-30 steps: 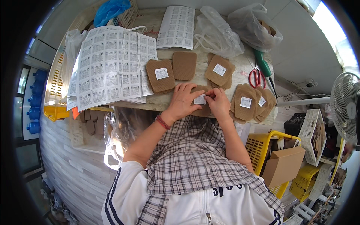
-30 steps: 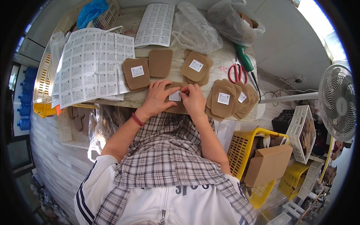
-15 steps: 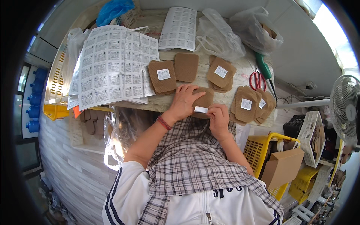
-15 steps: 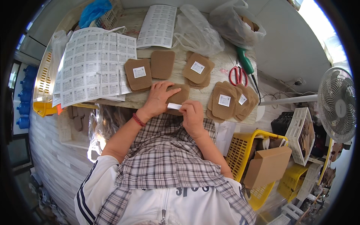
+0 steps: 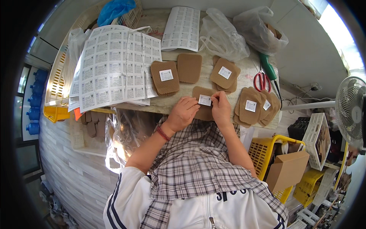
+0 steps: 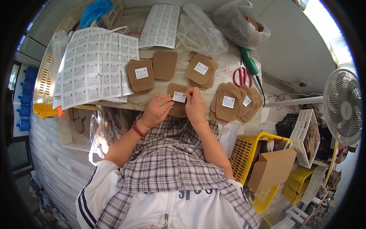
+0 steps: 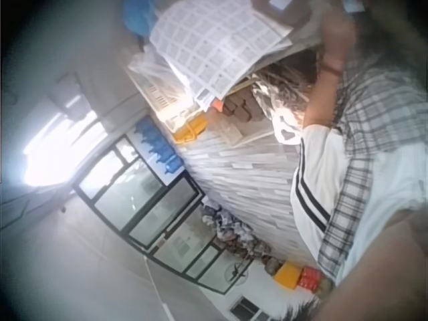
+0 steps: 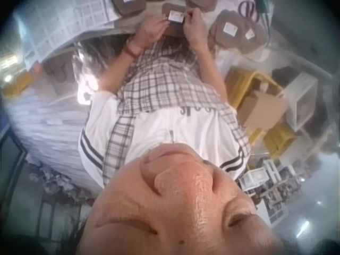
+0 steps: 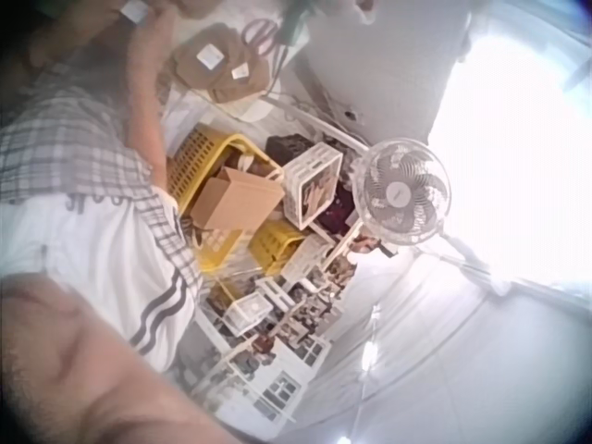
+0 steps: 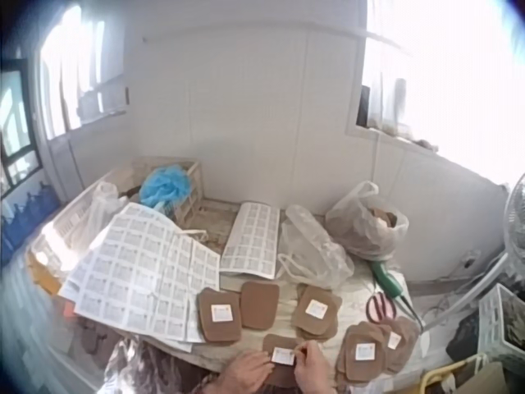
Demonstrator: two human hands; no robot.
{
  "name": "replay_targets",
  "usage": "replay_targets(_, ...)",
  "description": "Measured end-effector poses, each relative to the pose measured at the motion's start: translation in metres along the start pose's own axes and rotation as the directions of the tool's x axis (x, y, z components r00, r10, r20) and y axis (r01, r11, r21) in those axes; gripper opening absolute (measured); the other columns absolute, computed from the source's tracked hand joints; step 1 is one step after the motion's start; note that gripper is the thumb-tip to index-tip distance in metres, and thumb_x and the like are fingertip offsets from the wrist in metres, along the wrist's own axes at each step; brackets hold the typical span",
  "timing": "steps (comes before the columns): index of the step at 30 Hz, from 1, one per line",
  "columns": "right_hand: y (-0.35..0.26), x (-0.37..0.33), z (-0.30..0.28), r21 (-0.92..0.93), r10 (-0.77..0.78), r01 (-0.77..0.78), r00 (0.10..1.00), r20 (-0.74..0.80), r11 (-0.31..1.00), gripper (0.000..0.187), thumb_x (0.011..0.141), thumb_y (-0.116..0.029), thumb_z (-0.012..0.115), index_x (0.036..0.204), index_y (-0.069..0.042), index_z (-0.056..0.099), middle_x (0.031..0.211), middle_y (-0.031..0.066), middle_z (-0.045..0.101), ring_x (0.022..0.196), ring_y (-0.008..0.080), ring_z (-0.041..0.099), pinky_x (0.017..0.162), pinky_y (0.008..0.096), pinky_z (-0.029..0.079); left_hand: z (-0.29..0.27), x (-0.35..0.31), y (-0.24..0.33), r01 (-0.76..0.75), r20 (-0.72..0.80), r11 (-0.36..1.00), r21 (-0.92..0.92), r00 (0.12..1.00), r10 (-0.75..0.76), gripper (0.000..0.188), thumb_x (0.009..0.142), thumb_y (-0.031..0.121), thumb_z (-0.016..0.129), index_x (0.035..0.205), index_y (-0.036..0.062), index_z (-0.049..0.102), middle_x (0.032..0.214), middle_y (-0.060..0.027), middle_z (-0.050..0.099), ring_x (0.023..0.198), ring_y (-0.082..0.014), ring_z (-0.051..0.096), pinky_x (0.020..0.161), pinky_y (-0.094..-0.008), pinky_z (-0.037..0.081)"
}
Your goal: The person peels small white labels from a sheet and sticks them onto brown paper pouches on a table. They repeat this process for multiple pouches, placing each labeled pouch into a stack.
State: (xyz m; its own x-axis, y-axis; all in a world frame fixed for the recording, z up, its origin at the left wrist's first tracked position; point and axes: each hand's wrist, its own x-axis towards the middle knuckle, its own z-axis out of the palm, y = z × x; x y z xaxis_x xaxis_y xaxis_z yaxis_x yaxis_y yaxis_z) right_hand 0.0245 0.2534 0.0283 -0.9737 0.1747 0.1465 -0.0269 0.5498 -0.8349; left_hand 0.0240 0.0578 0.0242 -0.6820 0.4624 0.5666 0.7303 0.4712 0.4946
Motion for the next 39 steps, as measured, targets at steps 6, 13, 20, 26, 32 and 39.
replay_targets(6, -0.004, 0.003, 0.000, -0.122, -0.003, 0.001, 1.000, -0.018, 0.992, 0.007, 0.098, -0.008, 0.062, 0.101, -0.005, 0.058, 0.092, 0.0146, 0.068, 0.084, 0.0359, 0.067, 0.074, 0.0433, 0.051, 0.001, 0.000, 0.001, -0.002, -0.017, 1.000, 0.011, 1.000, 0.002, 0.019, 0.082, 0.001, 0.074, 0.101, 0.0001, 0.074, 0.109, -0.0118, 0.070, 0.109, -0.0322, 0.066, 0.098, -0.0443, 0.051)
replay_targets(13, -0.007, 0.007, 0.000, -0.219, 0.029, -0.027, 1.000, 0.007, 0.975, 0.007, 0.097, -0.010, 0.064, 0.100, -0.007, 0.058, 0.092, 0.0148, 0.069, 0.086, 0.0386, 0.067, 0.075, 0.0458, 0.051, 0.000, 0.001, 0.001, -0.010, -0.008, 1.000, 0.030, 1.000, 0.011, 0.019, 0.083, 0.003, 0.073, 0.102, 0.0001, 0.072, 0.110, -0.0118, 0.068, 0.108, -0.0315, 0.065, 0.099, -0.0429, 0.050)
replay_targets(20, -0.007, 0.008, 0.002, -0.225, 0.024, -0.023, 1.000, 0.000, 0.974, 0.007, 0.097, -0.010, 0.065, 0.100, -0.007, 0.059, 0.092, 0.0150, 0.070, 0.088, 0.0389, 0.068, 0.076, 0.0465, 0.051, -0.008, 0.008, 0.014, 0.132, -0.013, 0.991, 0.015, 0.991, -0.132, 0.036, 0.083, 0.001, 0.070, 0.119, 0.0021, 0.068, 0.125, -0.0112, 0.064, 0.110, -0.0299, 0.062, 0.101, -0.0433, 0.047)
replay_targets(26, -0.008, 0.007, 0.001, -0.253, -0.010, 0.011, 1.000, 0.004, 0.967, 0.009, 0.096, -0.010, 0.065, 0.101, -0.007, 0.059, 0.092, 0.0139, 0.069, 0.087, 0.0375, 0.068, 0.074, 0.0455, 0.052, -0.004, 0.004, 0.001, 0.008, 0.098, 0.997, 0.071, 0.995, -0.015, 0.035, 0.085, 0.005, 0.068, 0.120, 0.0046, 0.070, 0.127, -0.0092, 0.065, 0.111, -0.0258, 0.062, 0.102, -0.0411, 0.045)
replay_targets(32, -0.009, 0.000, 0.008, -0.410, -0.193, 0.171, 0.981, -0.014, 0.896, 0.019, 0.093, -0.008, 0.066, 0.111, -0.008, 0.059, 0.103, 0.0119, 0.062, 0.093, 0.0345, 0.068, 0.072, 0.0447, 0.055, -0.004, 0.005, 0.002, -0.013, 0.105, 0.994, 0.105, 0.994, 0.002, 0.035, 0.082, 0.004, 0.067, 0.117, 0.0035, 0.071, 0.125, -0.0086, 0.067, 0.109, -0.0247, 0.063, 0.101, -0.0400, 0.045)
replay_targets(39, -0.010, -0.004, 0.013, -0.478, -0.239, 0.191, 0.970, -0.042, 0.858, 0.032, 0.090, -0.008, 0.067, 0.122, -0.008, 0.059, 0.110, 0.0120, 0.058, 0.095, 0.0333, 0.066, 0.071, 0.0434, 0.058, -0.005, 0.008, 0.007, -0.028, 0.116, 0.987, 0.157, 0.993, 0.010, 0.030, 0.083, 0.004, 0.063, 0.113, 0.0035, 0.068, 0.123, -0.0086, 0.065, 0.110, -0.0258, 0.061, 0.101, -0.0408, 0.044)
